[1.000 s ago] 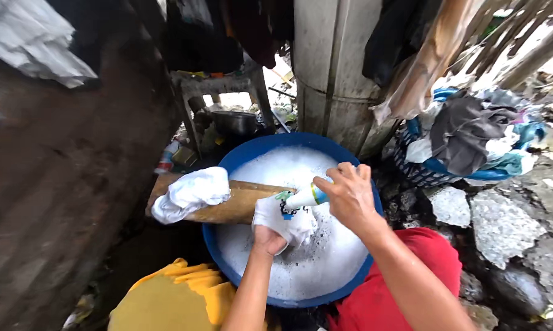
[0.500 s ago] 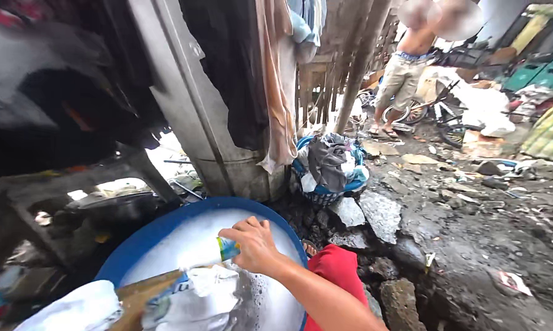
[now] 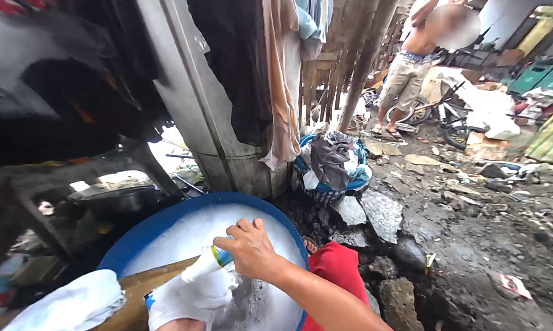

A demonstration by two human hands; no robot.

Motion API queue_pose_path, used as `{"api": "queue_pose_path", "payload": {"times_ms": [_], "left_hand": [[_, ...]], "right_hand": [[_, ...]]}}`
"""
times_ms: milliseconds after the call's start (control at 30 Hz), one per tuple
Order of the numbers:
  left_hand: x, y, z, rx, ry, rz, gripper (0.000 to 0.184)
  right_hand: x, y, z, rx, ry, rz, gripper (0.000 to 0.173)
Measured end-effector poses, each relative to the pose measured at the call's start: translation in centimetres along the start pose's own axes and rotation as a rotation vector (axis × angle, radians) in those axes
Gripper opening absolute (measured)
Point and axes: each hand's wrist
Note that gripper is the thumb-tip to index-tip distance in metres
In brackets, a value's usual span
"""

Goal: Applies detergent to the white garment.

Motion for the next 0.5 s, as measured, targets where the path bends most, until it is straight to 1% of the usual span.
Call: {"api": "queue_pose_path", "payload": {"times_ms": [67,200,233,333,500], "left_hand": [[-1.0,-0.9,0.8,0.088,-0.013,0.025,0.061],[-1.3,-1.1,1.1,0.177,0.088,0.103,0.067],[-1.5,-1.0,1.1,0.193,0.089,0.124,0.070],[-2.2,-1.1,1.4,0.236,0.068,0.167,0.073],[-2.6,-1.1,1.8,0.290,0.016,0.187,0.075]], "right_hand": [[0.2,0.0,0.0,0.019,0.043,0.042,0.047],[0.6,0.2,-1.5,0.090,0.217,0.159,0.039],[0.7,0.3,-1.7,0.118,0.238,0.183,0.039],[0.7,0.5,-1.7,0.146,0.243,0.218,0.045],[0.8,0.4,-1.9,0.164,0.266,0.240,0.048]]}}
Point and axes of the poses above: each hand's wrist, its own x-axis away from the middle knuckle, its own z-axis out of the back of the hand, y = z × x, and after that the axes turned 9 degrees about y, right-handed
